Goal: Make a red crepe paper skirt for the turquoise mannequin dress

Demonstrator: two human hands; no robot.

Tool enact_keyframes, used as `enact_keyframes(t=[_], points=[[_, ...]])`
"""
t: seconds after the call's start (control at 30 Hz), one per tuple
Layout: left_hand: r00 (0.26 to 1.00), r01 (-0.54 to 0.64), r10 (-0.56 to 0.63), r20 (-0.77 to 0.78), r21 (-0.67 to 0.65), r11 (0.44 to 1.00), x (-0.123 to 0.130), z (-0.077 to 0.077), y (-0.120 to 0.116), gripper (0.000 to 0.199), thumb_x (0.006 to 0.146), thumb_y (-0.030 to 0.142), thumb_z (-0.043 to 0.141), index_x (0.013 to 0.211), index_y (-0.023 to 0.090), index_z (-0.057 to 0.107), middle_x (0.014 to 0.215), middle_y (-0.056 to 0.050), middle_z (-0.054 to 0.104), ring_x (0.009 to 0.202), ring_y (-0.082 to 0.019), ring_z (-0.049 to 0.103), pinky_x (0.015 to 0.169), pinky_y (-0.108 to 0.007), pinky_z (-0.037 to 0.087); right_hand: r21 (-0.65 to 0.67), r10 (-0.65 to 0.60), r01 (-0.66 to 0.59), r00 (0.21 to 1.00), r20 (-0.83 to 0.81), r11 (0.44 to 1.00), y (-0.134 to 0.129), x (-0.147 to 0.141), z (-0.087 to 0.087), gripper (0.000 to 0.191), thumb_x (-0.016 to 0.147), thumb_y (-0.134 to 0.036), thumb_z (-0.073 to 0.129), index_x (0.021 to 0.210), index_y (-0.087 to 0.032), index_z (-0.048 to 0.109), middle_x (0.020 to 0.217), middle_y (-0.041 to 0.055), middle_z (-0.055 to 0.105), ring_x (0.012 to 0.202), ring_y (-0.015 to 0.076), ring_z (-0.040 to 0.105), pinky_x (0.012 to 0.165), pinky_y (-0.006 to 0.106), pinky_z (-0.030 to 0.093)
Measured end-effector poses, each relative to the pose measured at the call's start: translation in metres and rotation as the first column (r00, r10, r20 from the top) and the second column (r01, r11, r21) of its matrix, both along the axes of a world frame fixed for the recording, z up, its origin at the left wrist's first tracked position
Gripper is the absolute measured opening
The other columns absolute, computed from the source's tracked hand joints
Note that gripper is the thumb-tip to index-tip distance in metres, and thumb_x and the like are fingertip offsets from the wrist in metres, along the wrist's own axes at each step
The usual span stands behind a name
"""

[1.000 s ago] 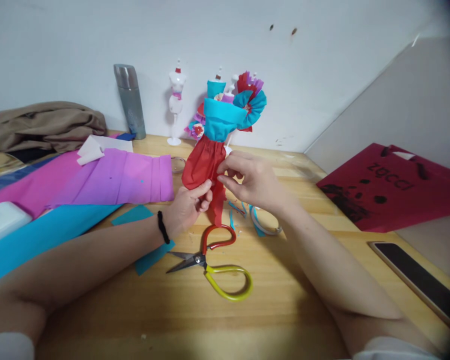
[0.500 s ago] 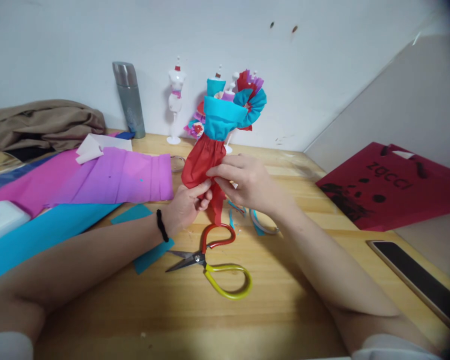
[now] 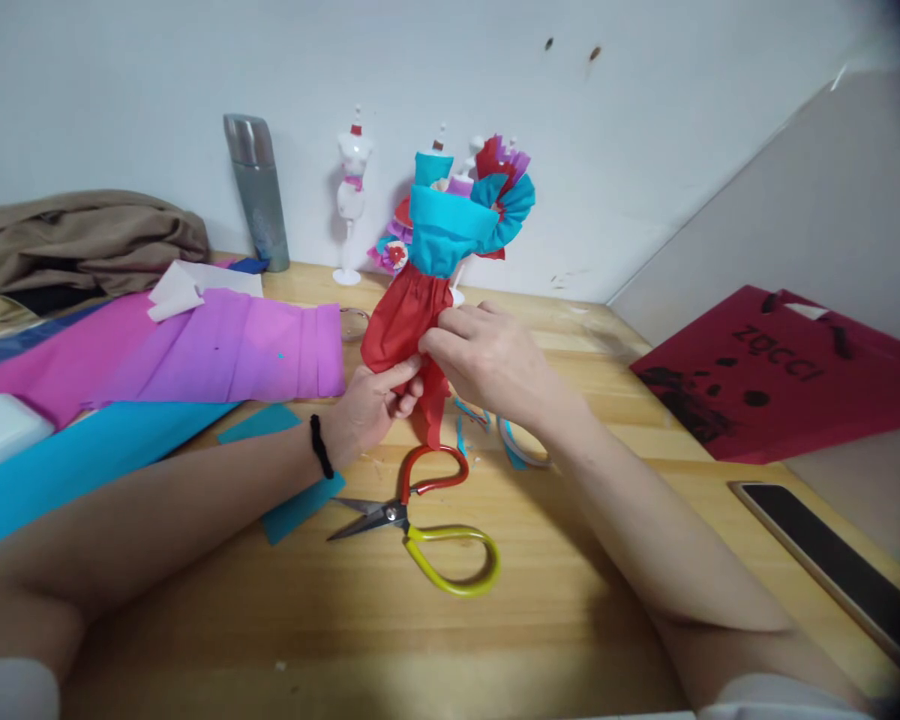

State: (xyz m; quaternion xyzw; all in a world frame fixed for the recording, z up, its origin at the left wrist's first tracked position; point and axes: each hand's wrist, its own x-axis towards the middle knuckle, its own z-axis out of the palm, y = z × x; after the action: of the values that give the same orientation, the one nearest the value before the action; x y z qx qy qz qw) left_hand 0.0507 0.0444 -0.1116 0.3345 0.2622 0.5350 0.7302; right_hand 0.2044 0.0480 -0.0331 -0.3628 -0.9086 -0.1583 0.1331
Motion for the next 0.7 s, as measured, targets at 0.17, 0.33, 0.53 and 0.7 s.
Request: enact_keyframes(t=[0.17,0.33,0.53,0.7], points=[[1.000,0.025,-0.025,0.017,-0.029,0.999,-0.0006,0.0004,-0.0007,0.021,0.075,0.029,0.082,0.076,0.016,0.065,0.056,0.001,0.060,0.043,-0.006,0.046,0.041,-0.017,0.029,0.082,0.010,-0.014,0.998,0.058,0.997,0.0020,0.0016,-0.0013,0.030,0.094,-0.004,0.042,0.087,-0.022,0.066,0.083,0.0074,0.062,0.079,0.0237,0.055,0.071,0.037,0.031],[0.999,0.009,-0.007,0.049,-0.052,0.999,0.0004,-0.0004,0.0001,0.019,0.078,0.030,0.079,0.079,0.016,0.065,0.057,0.000,0.061,0.045,-0.007,0.051,0.040,-0.017,0.029,0.112,-0.017,0.006,0.995,0.101,0.994,0.0032,0.0016,-0.0018,0.033,0.094,-0.003,0.039,0.091,-0.021,0.066,0.086,0.0083,0.064,0.078,0.0246,0.054,0.071,0.037,0.031],[0.997,-0.042,0.045,0.055,-0.059,0.997,0.0015,-0.0048,0.0033,0.017,0.082,0.029,0.077,0.080,0.017,0.066,0.059,0.001,0.061,0.044,-0.007,0.052,0.038,-0.018,0.028,0.079,-0.013,0.007,0.996,0.086,0.997,0.0013,0.0017,0.0000,0.030,0.095,-0.006,0.041,0.087,-0.022,0.066,0.086,0.0094,0.063,0.081,0.0250,0.054,0.072,0.038,0.031],[0.996,-0.067,0.068,0.049,-0.017,0.998,0.0011,-0.0066,0.0036,0.019,0.081,0.029,0.079,0.079,0.016,0.066,0.063,0.000,0.063,0.047,-0.008,0.054,0.038,-0.019,0.028,0.088,-0.014,0.007,0.997,0.078,0.996,0.0007,0.0017,0.0008,0.029,0.094,-0.006,0.043,0.088,-0.022,0.066,0.086,0.0089,0.064,0.080,0.0247,0.055,0.072,0.038,0.030]])
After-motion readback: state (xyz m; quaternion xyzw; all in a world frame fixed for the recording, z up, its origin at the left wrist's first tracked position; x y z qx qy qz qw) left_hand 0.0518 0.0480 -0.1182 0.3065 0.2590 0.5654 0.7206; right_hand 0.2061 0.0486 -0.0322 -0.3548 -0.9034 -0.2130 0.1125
